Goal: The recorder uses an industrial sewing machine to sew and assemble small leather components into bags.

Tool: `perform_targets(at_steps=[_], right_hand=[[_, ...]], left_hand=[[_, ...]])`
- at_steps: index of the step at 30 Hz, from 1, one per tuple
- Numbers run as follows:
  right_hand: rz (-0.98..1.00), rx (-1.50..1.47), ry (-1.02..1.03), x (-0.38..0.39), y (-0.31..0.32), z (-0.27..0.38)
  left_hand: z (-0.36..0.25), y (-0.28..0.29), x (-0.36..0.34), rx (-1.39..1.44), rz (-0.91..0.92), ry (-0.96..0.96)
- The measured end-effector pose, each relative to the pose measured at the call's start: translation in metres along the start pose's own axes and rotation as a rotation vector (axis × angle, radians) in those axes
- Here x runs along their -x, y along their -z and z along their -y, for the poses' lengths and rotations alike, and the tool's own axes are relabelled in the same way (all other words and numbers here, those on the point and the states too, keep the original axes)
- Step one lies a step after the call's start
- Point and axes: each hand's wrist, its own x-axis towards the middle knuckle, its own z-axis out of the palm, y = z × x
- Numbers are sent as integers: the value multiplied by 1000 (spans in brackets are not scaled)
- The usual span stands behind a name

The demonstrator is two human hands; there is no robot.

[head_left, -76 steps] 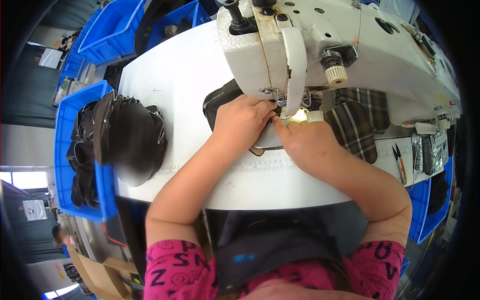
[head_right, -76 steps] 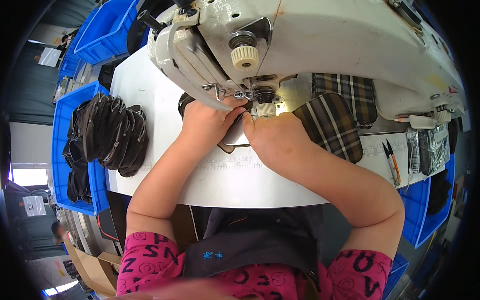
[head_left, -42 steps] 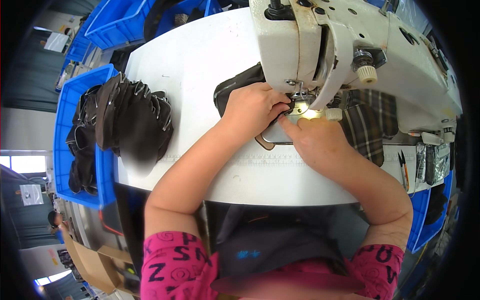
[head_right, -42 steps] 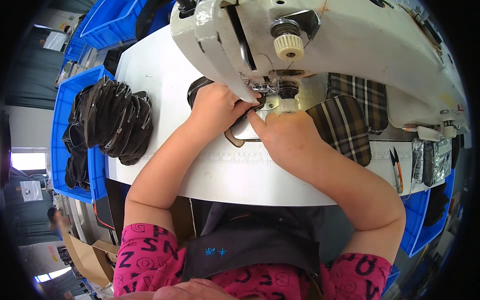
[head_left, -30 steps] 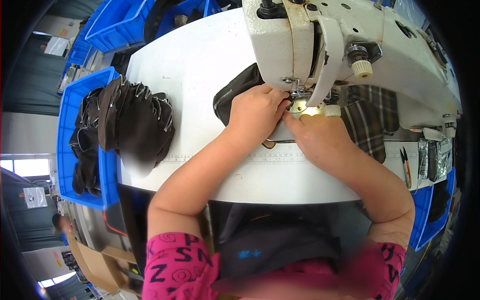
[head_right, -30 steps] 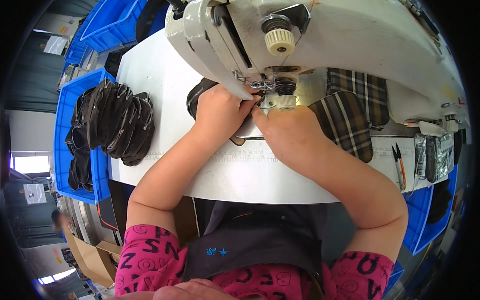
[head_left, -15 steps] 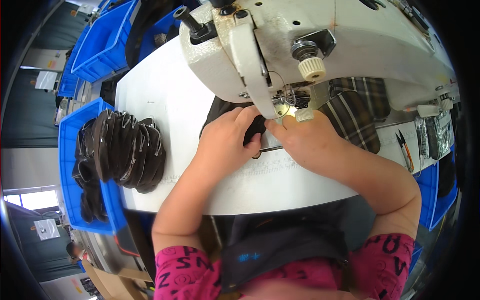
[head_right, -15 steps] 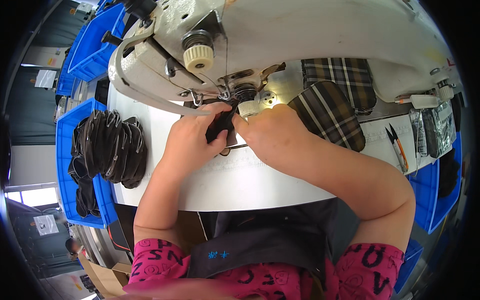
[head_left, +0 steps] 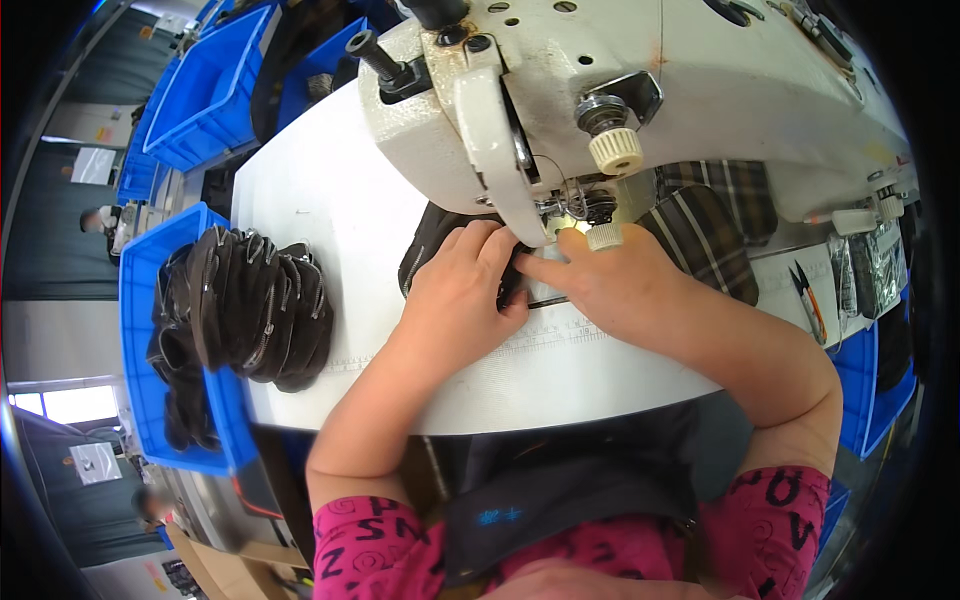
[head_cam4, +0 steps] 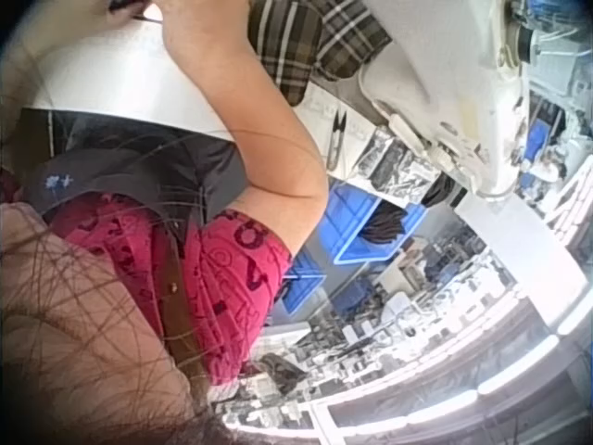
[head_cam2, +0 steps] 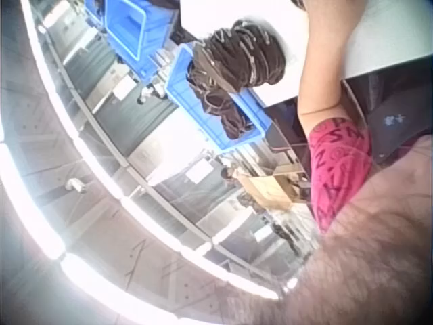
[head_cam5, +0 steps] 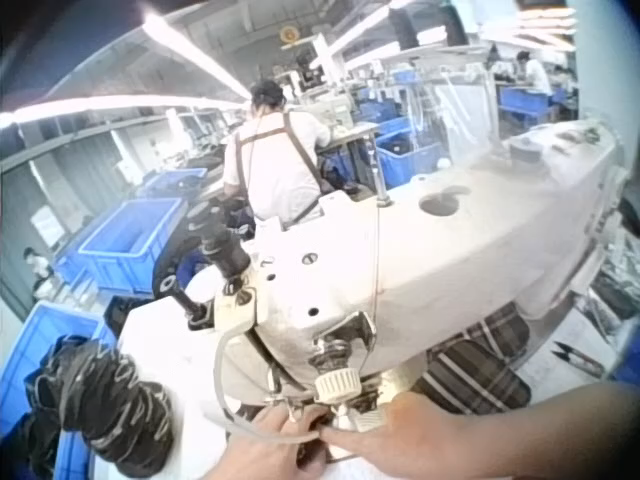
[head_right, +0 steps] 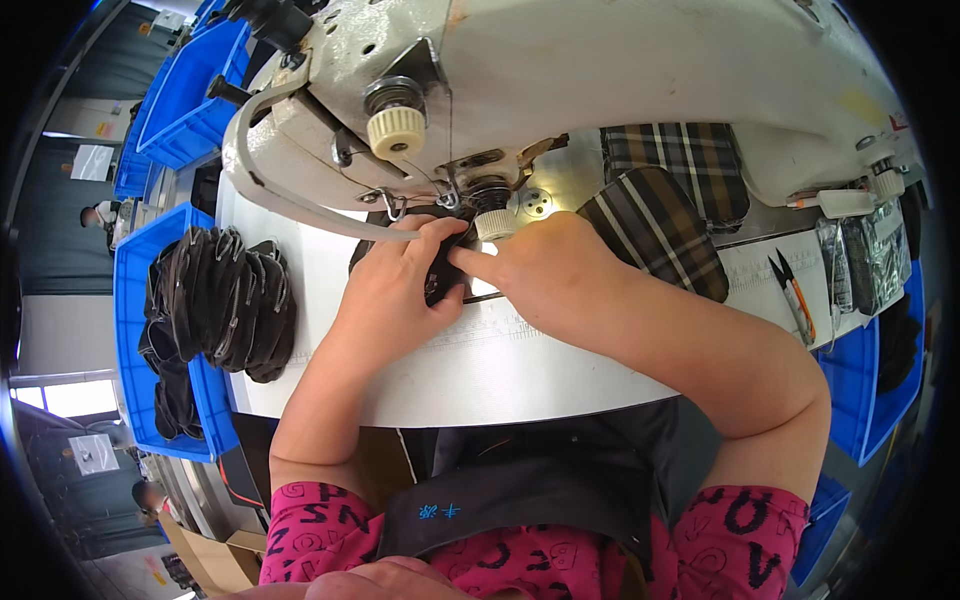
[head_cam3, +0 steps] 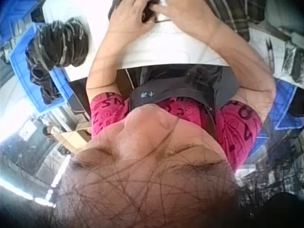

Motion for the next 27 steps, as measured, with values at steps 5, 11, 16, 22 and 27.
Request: perform_targets(at_steps=[5,11,16,22,27], right_hand=[[5,-9,13,-4,-1,1],[-36,12,-44,-3,-4,10],[-20,-22,-26,-4,-4,10],[11,-36,-11,-8,3,13],[24,-6,-29,-5,0,13]], left_hand=[[5,-1,1,-20,24,38],[1,-5,0,11,-16,66],[7,-10,-2,-78,-66,-32],[10,-14,-6,-17,-123,-115],[7,-14,-6,-108,-65,-124]])
